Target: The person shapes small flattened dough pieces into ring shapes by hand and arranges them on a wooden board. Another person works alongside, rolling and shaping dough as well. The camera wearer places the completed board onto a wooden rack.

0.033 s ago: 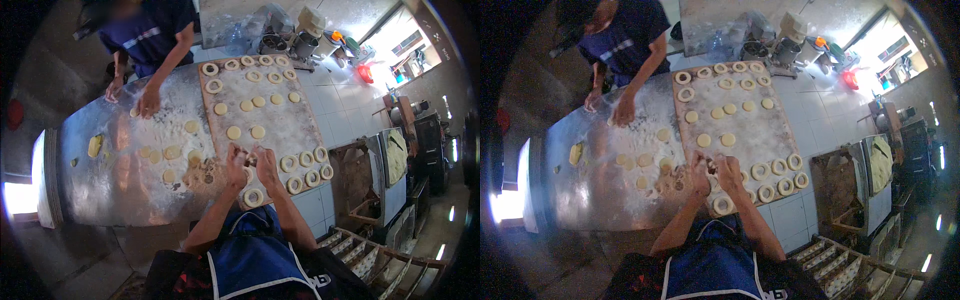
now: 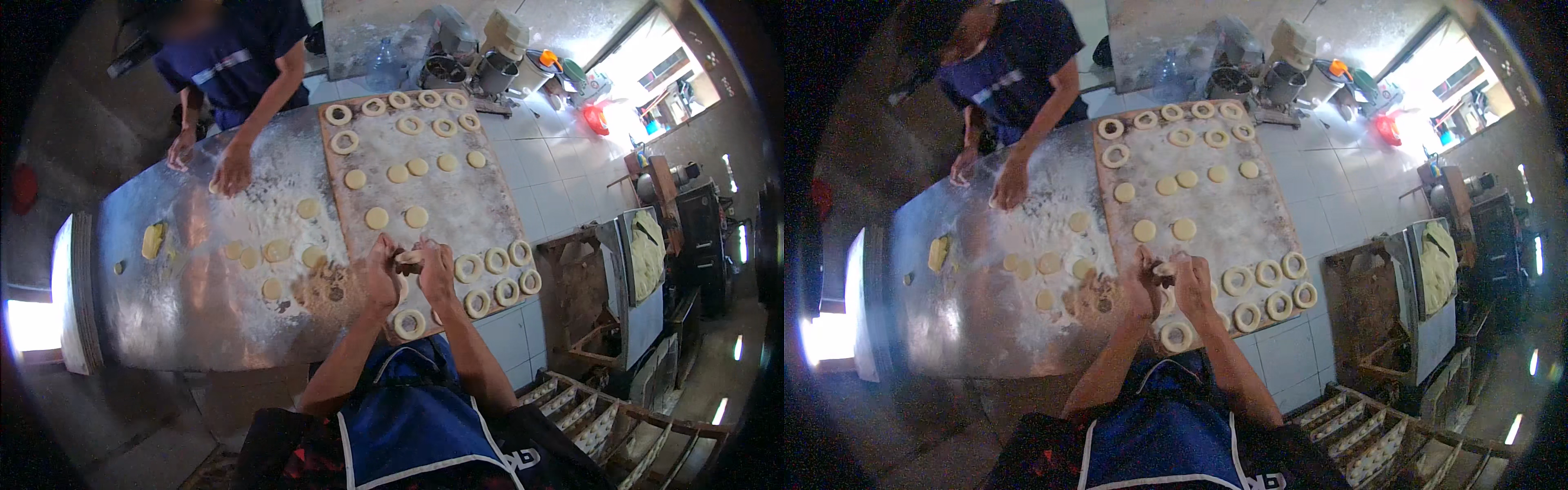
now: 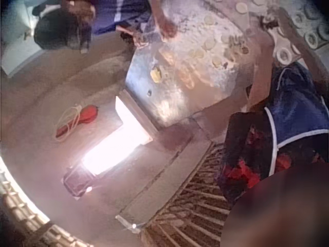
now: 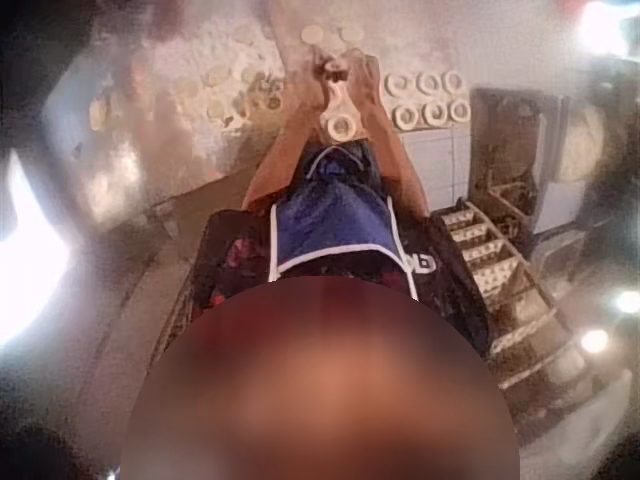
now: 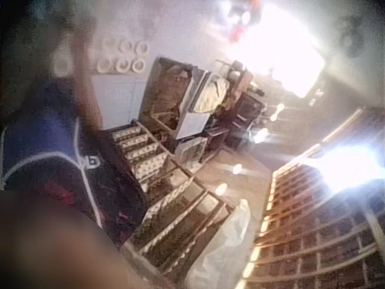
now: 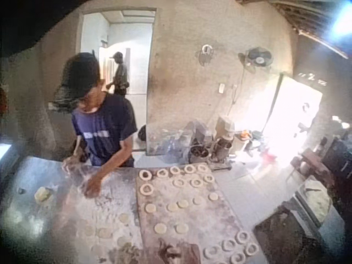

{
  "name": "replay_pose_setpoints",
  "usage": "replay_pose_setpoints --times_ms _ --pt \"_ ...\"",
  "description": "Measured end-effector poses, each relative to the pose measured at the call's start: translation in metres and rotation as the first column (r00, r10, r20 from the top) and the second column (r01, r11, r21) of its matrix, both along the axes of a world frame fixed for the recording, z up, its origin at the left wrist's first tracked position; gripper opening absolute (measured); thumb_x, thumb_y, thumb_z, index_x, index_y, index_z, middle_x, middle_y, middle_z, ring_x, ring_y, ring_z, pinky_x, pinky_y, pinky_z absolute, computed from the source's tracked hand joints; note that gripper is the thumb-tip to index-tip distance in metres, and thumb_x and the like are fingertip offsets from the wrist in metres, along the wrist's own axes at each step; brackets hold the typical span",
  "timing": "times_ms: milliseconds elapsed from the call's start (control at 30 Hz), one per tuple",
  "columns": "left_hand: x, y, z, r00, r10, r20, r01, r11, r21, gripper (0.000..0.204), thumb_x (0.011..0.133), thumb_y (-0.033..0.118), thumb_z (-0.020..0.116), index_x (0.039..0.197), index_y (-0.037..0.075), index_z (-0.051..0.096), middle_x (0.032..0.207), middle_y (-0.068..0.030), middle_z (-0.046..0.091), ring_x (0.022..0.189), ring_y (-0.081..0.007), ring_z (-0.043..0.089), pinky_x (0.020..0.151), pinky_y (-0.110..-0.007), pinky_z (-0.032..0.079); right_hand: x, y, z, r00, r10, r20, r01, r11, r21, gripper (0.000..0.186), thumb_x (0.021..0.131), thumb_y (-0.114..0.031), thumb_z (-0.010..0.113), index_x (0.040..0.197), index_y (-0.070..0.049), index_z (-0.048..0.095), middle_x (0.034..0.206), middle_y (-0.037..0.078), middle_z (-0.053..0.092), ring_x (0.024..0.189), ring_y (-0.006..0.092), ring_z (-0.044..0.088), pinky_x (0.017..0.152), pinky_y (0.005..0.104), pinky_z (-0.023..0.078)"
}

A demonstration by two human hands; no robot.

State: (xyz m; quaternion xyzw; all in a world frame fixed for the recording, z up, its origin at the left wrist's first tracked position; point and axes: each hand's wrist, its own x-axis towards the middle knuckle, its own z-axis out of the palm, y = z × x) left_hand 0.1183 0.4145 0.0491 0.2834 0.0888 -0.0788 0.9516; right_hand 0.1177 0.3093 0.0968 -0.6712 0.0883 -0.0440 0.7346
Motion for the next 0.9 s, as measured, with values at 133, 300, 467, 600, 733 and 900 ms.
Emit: replay_pose_setpoints --times_ms 133,300,467,600,733,900 --pt "0.014 -0.046 0.0 0.986 -0.028 0.166 -0.101 0.686 0.72 0.023 0.094 0.033 0.046 0.096 0.011 0.047 0.074 0.0017 0.043 0.064 -0.0126 0.047 0.059 -0.03 0.041 0.009 -0.053 -0.007 0.944 0.147 -0.296 -0.227 0.939 -0.258 0.05 0.102 -0.041 0.043 0.085 0.003 0.06 0.069 0.005 0.059 0.062 0.0128 0.053 0.062 0.0301 0.049" --pt "0.033 -0.099 0.007 0.994 0.005 -0.113 0.047 0.89 0.453 0.025 0.095 0.03 0.039 0.082 0.009 0.045 0.066 -0.0021 0.044 0.061 -0.0139 0.047 0.054 -0.035 0.038 0.02 -0.09 -0.037 0.999 -0.016 -0.035 0.015 0.999 -0.037 0.059 0.101 -0.047 0.042 0.078 0.004 0.061 0.067 0.007 0.061 0.061 0.0142 0.052 0.056 0.0325 0.044" --pt "0.046 -0.13 0.003 0.961 -0.134 0.24 -0.131 0.544 0.829 0.029 0.095 0.035 0.045 0.078 0.012 0.045 0.067 0.0031 0.044 0.061 -0.01 0.046 0.057 -0.027 0.04 0.029 -0.14 -0.052 0.89 0.264 0.372 -0.013 0.83 -0.558 0.018 0.088 -0.012 0.05 0.095 0.004 0.055 0.061 0.011 0.051 0.051 0.0302 0.047 0.047 0.0437 0.039" --pt "0.047 -0.147 -0.01 0.975 0.033 -0.219 0.034 0.955 0.294 0.034 0.097 0.037 0.046 0.077 0.009 0.046 0.066 0.0022 0.042 0.061 -0.0104 0.044 0.057 -0.026 0.04 0.031 -0.16 -0.043 0.957 0.202 0.207 -0.089 0.886 -0.454 0.025 0.094 -0.017 0.05 0.085 0.004 0.06 0.055 0.016 0.05 0.046 0.0369 0.048 0.045 0.0474 0.036" --pt "0.05 -0.148 -0.018 0.978 -0.087 0.191 -0.114 0.545 0.831 0.03 0.098 0.03 0.046 0.076 0.01 0.045 0.07 0.0027 0.048 0.063 -0.0089 0.048 0.056 -0.03 0.042 0.036 -0.158 -0.026 0.963 0.256 0.082 -0.197 0.88 -0.432 0.052 0.099 -0.036 0.042 0.069 0.005 0.057 0.052 0.021 0.049 0.047 0.0386 0.05 0.048 0.0482 0.036" --pt "0.049 -0.136 -0.015 0.944 0.127 -0.304 -0.086 0.986 0.144 0.029 0.1 0.033 0.044 0.088 0.007 0.05 0.077 -0.0011 0.055 0.067 -0.0175 0.056 0.059 -0.037 0.044 0.042 -0.151 -0.014 0.933 0.343 0.113 -0.257 0.851 -0.458 0.052 0.1 -0.035 0.037 0.074 0.005 0.058 0.059 0.025 0.052 0.053 0.0439 0.053 0.052 0.048 0.039"
